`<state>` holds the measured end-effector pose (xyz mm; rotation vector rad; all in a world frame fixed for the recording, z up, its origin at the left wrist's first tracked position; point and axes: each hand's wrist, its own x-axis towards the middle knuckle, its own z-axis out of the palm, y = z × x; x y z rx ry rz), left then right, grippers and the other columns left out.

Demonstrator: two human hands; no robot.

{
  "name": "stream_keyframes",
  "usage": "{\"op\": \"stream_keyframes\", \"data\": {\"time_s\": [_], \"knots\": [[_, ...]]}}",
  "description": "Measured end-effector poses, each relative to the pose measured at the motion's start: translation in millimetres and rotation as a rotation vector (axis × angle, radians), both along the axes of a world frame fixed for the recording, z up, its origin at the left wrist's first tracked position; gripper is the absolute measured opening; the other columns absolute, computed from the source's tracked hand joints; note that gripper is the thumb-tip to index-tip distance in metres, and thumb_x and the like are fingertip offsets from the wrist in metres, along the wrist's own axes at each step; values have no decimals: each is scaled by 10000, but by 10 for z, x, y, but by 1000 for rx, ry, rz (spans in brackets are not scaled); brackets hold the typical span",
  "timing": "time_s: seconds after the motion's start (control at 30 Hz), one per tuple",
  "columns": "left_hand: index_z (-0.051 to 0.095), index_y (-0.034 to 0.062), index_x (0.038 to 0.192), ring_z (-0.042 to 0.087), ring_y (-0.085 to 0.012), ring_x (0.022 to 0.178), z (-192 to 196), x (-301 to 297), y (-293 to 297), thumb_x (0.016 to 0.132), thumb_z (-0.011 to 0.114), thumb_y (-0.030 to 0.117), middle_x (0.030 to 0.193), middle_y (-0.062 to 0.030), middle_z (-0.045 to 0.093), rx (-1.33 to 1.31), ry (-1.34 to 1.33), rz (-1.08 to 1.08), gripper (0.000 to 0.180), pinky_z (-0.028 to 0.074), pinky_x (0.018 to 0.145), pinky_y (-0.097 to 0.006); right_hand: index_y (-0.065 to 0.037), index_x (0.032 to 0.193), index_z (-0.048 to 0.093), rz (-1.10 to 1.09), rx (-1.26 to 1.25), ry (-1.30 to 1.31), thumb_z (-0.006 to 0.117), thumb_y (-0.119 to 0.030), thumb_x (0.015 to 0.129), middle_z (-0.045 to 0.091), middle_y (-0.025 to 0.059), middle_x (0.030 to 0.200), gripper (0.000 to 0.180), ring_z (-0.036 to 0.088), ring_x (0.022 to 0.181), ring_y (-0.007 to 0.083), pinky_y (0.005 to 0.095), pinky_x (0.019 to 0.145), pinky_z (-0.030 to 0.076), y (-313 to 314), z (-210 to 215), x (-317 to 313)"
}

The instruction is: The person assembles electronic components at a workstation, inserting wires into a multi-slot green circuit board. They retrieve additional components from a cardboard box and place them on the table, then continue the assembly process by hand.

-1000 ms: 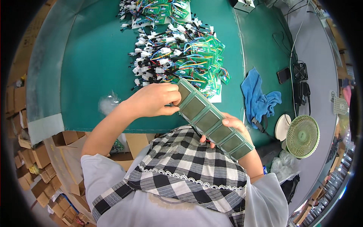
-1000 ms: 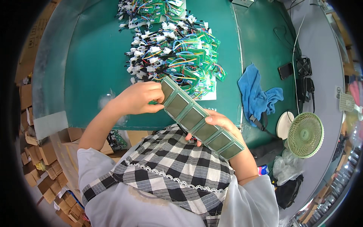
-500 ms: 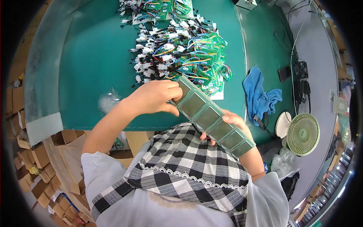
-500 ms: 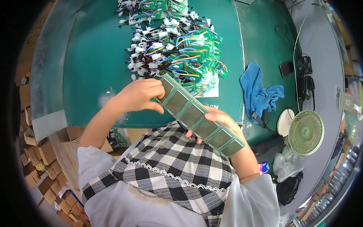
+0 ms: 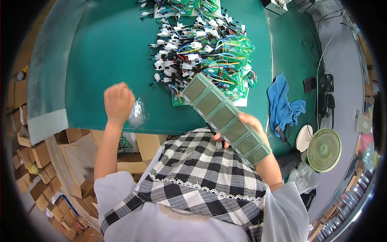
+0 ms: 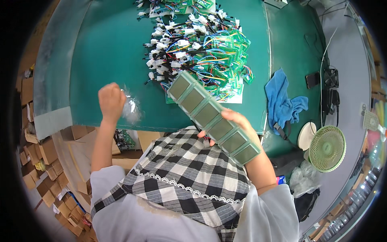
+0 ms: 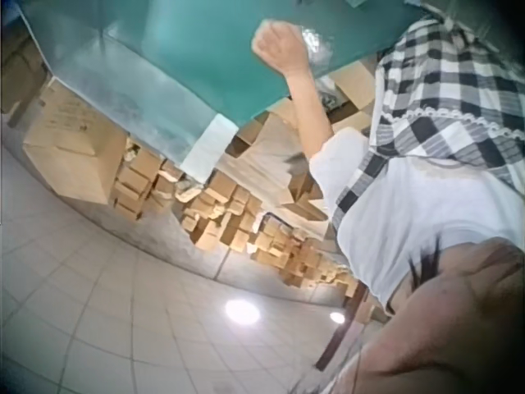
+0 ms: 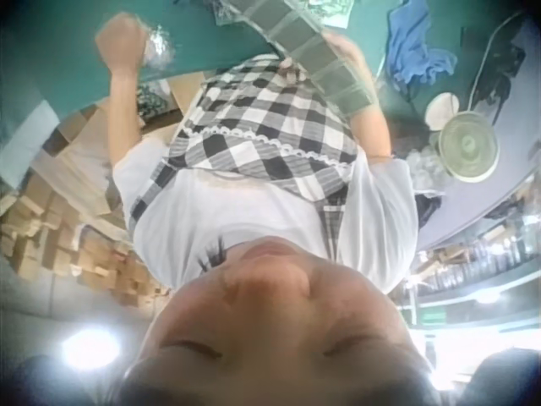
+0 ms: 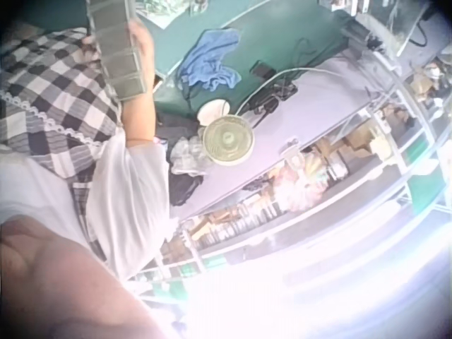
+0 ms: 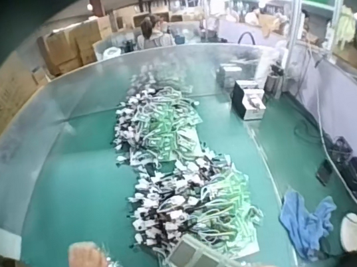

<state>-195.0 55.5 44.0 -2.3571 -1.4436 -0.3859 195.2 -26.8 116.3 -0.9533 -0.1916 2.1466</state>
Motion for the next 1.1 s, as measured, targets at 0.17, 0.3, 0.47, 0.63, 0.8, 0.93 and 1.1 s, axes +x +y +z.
{"op": "stream_keyframes", "data": {"time_s": [0.17, 0.3, 0.47, 0.63, 0.8, 0.93, 1.1], "knots": [[660, 101, 811, 591, -230, 958, -834, -432, -412, 874, 620, 268, 853, -49, 626, -743, 226, -236, 182, 421, 875, -378, 89, 1379, 421, -33, 33, 81, 525, -350, 925, 581, 274, 1216, 640, 685, 883, 420, 395, 555, 609, 56, -128, -23], [632, 98, 804, 592, -267, 842, -139, 448, -120, 833, 705, 298, 823, -54, 623, -651, -291, -313, 215, 445, 806, -394, 69, 1382, 432, -44, -18, 107, 526, -340, 931, 588, 263, 1212, 616, 675, 932, 414, 434, 629, 621, 56, -100, -52], [576, 132, 819, 577, -201, 839, 456, 1507, -30, 722, 750, 429, 852, 1, 563, -613, -369, -844, 357, 433, 713, -355, 29, 1370, 459, -16, -110, 101, 529, -302, 960, 604, 223, 1200, 531, 671, 975, 350, 478, 722, 619, 69, -149, -182], [568, 127, 850, 585, -201, 854, 512, 1619, 71, 675, 757, 390, 841, 4, 558, -583, -290, -901, 368, 450, 719, -338, 5, 1357, 467, 147, -26, 77, 539, -359, 971, 630, 179, 1152, 535, 669, 988, 280, 387, 702, 613, 124, -146, -177], [589, 151, 772, 591, -164, 768, 452, 1551, 20, 751, 762, 312, 763, 11, 565, -637, -264, -844, 237, 426, 667, -316, -15, 1449, 356, 287, 96, 173, 553, -351, 964, 588, 156, 1236, 623, 650, 1060, 271, 348, 711, 613, 191, -350, -147], [627, 123, 863, 600, -246, 903, 263, 932, -48, 759, 774, 274, 894, -28, 631, -391, -602, -416, 235, 442, 815, -393, 1, 1488, 285, 281, 156, 218, 573, -355, 944, 524, 195, 1315, 710, 631, 1108, 296, 377, 738, 613, 158, -234, -61], [447, 94, 1366, 447, -410, 1205, -1198, -814, -500, 743, 790, 334, 1344, -213, 447, -118, -400, 748, 750, 373, 1022, -502, 54, 1473, 275, 154, 214, 377, 640, -375, 872, 479, 261, 1351, 824, 580, 1163, 440, 491, 789, 594, 33, -79, 160]]}}
